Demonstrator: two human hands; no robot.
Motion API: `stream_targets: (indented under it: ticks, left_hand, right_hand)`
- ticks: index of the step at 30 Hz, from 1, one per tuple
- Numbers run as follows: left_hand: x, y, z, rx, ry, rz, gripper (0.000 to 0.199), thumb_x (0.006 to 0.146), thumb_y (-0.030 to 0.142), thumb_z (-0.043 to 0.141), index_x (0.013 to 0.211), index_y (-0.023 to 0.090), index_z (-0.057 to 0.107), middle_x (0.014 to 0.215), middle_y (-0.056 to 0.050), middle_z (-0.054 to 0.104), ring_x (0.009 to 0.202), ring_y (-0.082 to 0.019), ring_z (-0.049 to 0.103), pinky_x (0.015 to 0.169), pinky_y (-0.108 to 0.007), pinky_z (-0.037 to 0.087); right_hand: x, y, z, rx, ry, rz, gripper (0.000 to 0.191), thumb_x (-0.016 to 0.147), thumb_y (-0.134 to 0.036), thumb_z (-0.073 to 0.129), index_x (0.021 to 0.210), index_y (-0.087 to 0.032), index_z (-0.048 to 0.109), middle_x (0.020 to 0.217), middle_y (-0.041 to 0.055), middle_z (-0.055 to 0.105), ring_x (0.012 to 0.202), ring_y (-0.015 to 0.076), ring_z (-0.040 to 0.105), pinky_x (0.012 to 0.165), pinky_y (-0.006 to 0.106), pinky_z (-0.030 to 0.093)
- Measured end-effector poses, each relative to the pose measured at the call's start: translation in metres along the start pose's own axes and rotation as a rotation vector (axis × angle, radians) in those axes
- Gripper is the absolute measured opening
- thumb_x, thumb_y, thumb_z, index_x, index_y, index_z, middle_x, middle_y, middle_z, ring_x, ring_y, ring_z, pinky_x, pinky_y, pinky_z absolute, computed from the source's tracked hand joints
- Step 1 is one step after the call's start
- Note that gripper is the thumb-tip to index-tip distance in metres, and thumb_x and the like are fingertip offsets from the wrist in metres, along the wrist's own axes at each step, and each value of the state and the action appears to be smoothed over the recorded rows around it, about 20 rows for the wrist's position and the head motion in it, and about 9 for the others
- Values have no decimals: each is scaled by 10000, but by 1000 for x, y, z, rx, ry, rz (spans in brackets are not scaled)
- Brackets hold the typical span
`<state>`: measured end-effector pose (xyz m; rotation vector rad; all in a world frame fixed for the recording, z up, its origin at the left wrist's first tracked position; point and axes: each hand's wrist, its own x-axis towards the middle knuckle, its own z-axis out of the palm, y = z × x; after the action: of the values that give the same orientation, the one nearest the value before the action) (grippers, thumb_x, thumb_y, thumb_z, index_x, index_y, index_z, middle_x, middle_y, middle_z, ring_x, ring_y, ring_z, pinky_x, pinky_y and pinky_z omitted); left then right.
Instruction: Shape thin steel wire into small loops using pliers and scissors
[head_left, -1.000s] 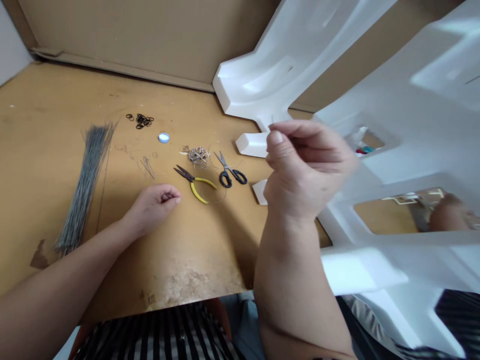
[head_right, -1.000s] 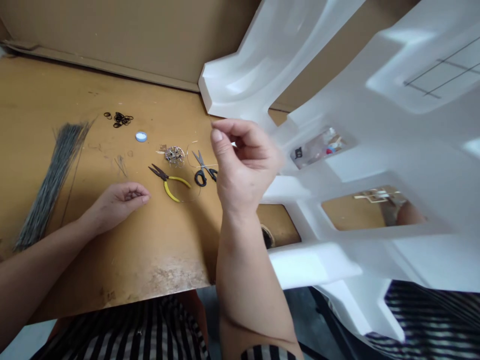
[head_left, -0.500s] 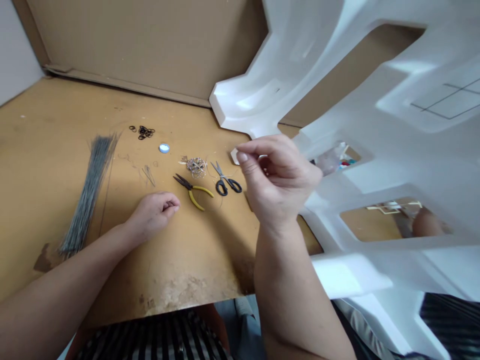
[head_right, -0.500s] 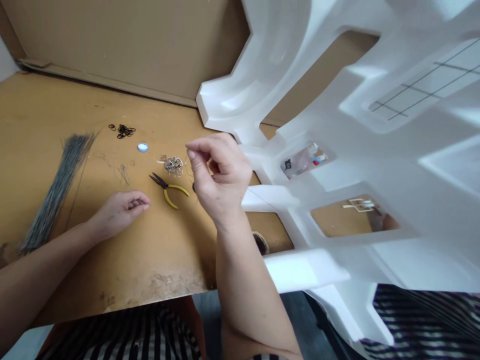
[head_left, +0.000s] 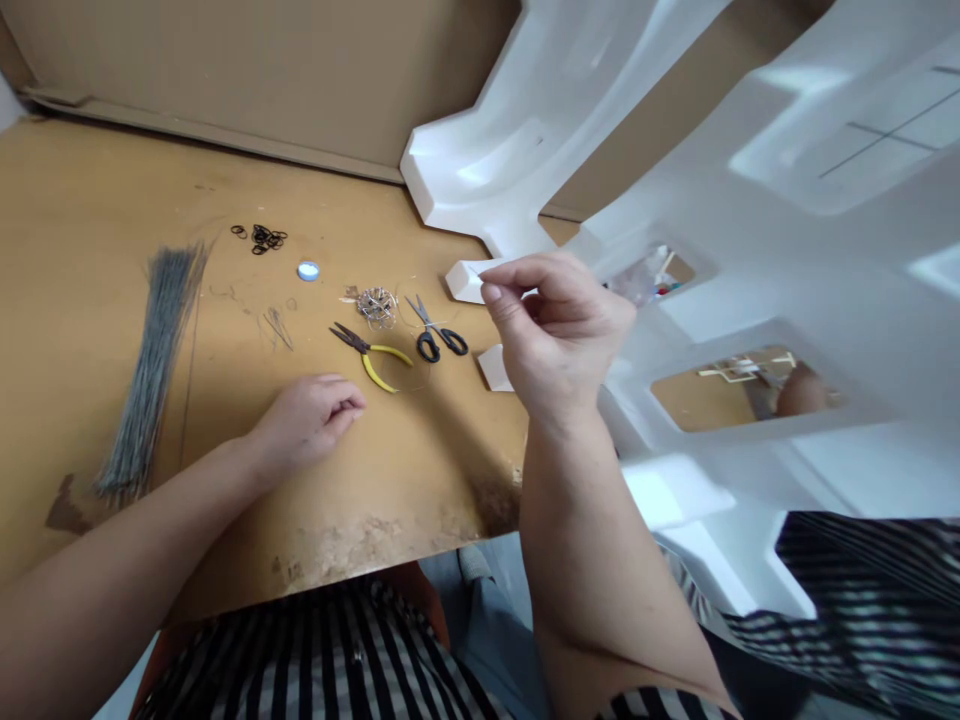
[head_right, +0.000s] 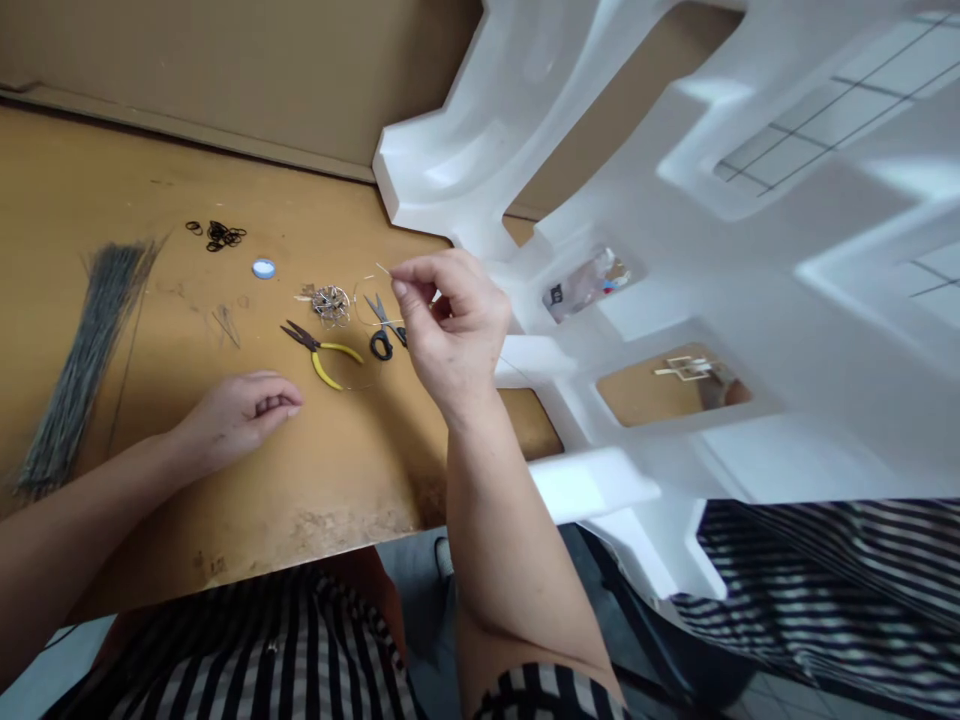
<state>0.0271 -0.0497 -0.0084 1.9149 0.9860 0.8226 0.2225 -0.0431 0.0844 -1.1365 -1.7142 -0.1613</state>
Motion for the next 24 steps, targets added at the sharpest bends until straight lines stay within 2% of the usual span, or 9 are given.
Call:
stream_targets:
  ticks: [4, 7, 9, 16, 20, 24]
  left_hand:
    - [-9, 18, 18, 42, -208, 167, 122, 719, 172, 516, 665, 203, 620, 658, -16, 565, 595, -129, 479, 592, -258, 359]
    - [-17, 32, 31, 168, -368, 248, 141, 743, 181, 492, 660, 184, 606, 676, -42, 570, 647, -160, 494, 609, -283, 361]
    - [-21, 40, 38, 215, -430, 317, 159, 767, 190, 468, 667, 178, 591, 703, -55, 579, 683, -176, 498, 637, -302, 363]
    - [-20, 58, 53, 378, -468, 412, 110, 759, 197, 484, 761, 147, 581, 812, -101, 598, 790, -228, 522, 725, -368, 398]
    - [-15, 55, 54, 444, -447, 414, 140, 773, 228, 491, 830, 142, 585, 889, -98, 603, 846, -230, 529, 760, -372, 413]
    - [-6, 48, 45, 523, -423, 384, 164, 797, 242, 462, 842, 141, 584, 877, -84, 601, 842, -221, 530, 771, -369, 427]
  right_hand:
    - [-8, 1, -7, -5, 9, 35, 78, 764, -230, 580, 698, -204, 614, 678, -15, 570, 594, 101, 492, 515, 255, 398]
    - [-12, -1, -12, -22, 0, 57, 77, 761, -214, 572, 700, -200, 615, 659, -18, 563, 577, 98, 482, 512, 250, 398]
    - [-14, -2, -15, -22, -14, 68, 77, 759, -202, 570, 694, -198, 611, 651, -20, 564, 566, 95, 478, 507, 246, 395]
    - [-25, 0, -16, 22, -32, 110, 83, 752, -173, 564, 683, -197, 603, 639, -13, 556, 577, 106, 490, 503, 242, 388]
    - [-32, 3, -9, 47, -84, 143, 86, 762, -175, 549, 700, -193, 606, 631, -16, 549, 561, 105, 485, 503, 239, 386]
    - [-35, 4, 4, 78, -163, 151, 94, 768, -167, 533, 722, -193, 610, 667, -5, 570, 580, 107, 497, 517, 234, 388]
